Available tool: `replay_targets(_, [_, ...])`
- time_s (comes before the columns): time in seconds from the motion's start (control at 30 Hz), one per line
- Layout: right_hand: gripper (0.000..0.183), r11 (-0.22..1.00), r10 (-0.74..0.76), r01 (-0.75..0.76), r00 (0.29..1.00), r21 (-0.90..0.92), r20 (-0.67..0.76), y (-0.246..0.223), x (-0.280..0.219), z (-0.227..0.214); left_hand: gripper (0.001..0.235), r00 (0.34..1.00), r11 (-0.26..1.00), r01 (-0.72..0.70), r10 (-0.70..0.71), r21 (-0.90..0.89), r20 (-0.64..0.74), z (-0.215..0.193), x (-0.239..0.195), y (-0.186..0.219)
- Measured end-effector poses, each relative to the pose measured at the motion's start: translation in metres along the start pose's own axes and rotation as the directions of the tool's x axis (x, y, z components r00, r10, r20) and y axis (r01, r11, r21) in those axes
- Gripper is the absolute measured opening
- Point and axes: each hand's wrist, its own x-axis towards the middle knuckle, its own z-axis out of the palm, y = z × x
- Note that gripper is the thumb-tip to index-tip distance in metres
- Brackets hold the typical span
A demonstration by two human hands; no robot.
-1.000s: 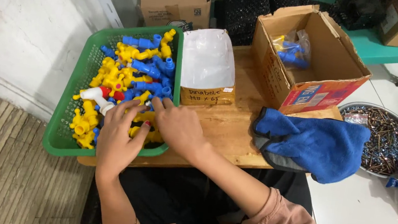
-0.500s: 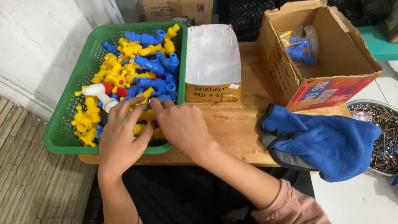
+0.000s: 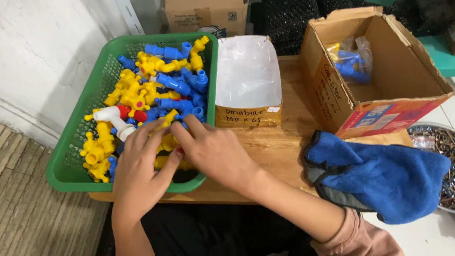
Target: Sorting and assembling plastic faucet components from a storage bin
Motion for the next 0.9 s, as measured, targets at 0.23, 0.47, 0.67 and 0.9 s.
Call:
replay_targets(0.23, [0.023, 0.901, 0.098, -0.079, 0.995, 0.426, -0.022, 0.034, -0.003, -0.012, 0.025, 0.839, 0.958, -0.204, 0.065, -0.202, -0.540, -0.007, -0.004, 0.033])
replay_targets(0.47, [0.014, 0.458, 0.542, -0.151, 0.829, 0.876, -0.140, 0.087, 0.014, -0.031, 0.021, 0.745, 0.917, -0.326, 0.099, -0.231, -0.660, 0.034, 0.039, 0.113])
replay_targets(0.67, [0.013, 0.441, 0.534, -0.215, 0.843, 0.872, -0.062, 0.134, -0.010, -0.036, 0.040, 0.718, 0.886, -0.440, 0.248, -0.148, -0.650, 0.117, 0.058, 0.138])
replay_targets(0.9, [0.012, 0.376, 0.551, -0.371, 0.826, 0.849, 0.117, 0.154, -0.052, 0.009, 0.061, 0.721, 0.942, -0.321, 0.177, -0.096, -0.670, 0.161, 0.063, 0.108])
